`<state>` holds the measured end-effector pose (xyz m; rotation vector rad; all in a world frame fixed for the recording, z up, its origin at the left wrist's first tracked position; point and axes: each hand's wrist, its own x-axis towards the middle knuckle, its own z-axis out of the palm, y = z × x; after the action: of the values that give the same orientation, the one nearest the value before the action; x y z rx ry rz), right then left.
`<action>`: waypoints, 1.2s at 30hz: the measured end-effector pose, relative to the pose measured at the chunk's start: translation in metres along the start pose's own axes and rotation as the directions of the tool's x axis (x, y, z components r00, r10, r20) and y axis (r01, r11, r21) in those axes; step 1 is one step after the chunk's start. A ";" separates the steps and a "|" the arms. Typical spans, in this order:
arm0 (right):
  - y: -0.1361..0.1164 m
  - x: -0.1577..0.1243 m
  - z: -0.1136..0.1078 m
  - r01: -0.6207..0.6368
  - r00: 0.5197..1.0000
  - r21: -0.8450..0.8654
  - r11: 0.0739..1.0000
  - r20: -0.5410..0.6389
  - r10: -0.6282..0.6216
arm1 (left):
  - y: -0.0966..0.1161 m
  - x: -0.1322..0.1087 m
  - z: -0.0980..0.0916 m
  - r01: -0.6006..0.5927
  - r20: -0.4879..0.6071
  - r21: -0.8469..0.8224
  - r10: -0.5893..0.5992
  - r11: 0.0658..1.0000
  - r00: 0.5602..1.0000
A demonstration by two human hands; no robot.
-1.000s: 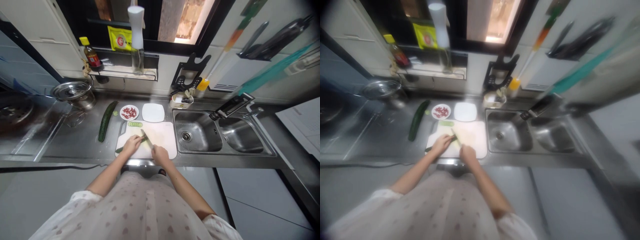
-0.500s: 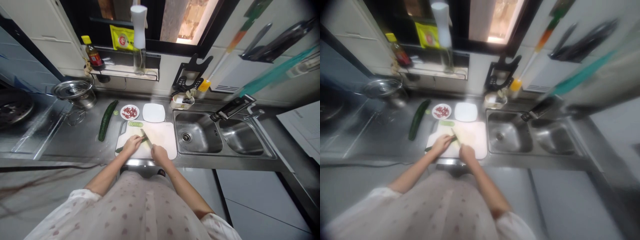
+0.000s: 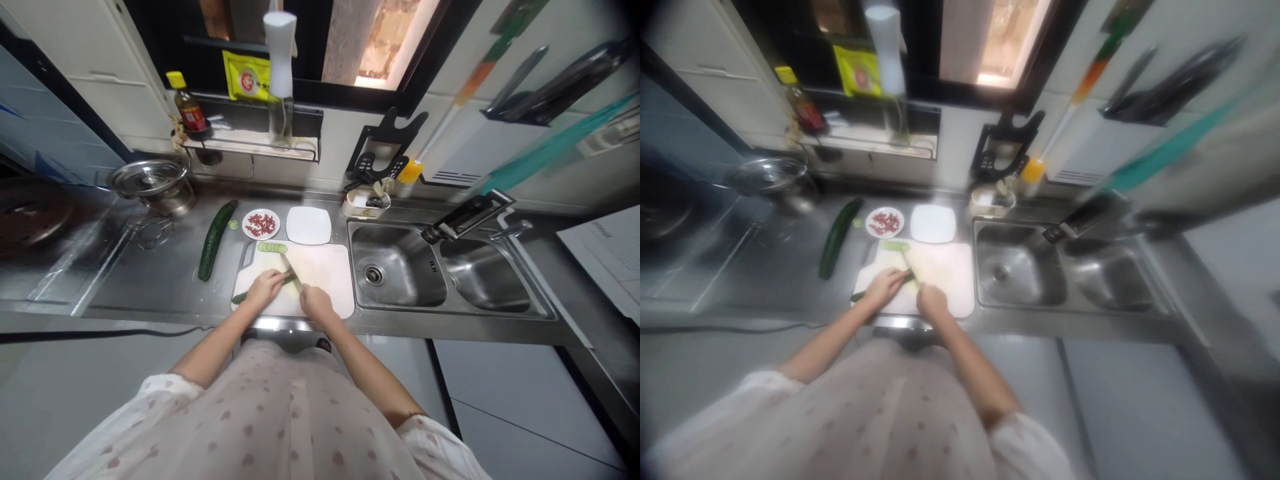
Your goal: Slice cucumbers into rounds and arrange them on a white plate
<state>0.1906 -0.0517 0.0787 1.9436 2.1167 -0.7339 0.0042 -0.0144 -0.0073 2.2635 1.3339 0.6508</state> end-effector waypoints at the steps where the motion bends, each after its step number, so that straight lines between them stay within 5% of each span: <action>1: 0.002 -0.003 0.000 -0.001 1.000 -0.003 1.000 0.007 0.001 | 0.000 0.000 0.000 0.000 -0.001 -0.002 0.000 1.000 1.000; 18: -0.006 0.014 -0.004 0.019 1.000 0.012 1.000 -0.003 -0.019 | -0.005 0.000 0.005 -0.058 -0.050 0.014 0.059 0.998 0.997; 28: 0.003 -0.004 -0.001 -0.014 0.997 -0.046 0.999 0.072 0.017 | -0.008 -0.001 0.010 -0.052 -0.053 0.013 0.053 0.999 0.997; 36: -0.007 0.017 0.002 -0.011 1.000 -0.007 1.000 0.015 0.011 | -0.005 -0.001 0.007 -0.044 -0.052 0.028 0.046 0.999 0.998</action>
<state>0.1810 -0.0378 0.0709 1.9385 2.0949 -0.7358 0.0044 -0.0137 -0.0156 2.3186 1.3267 0.7165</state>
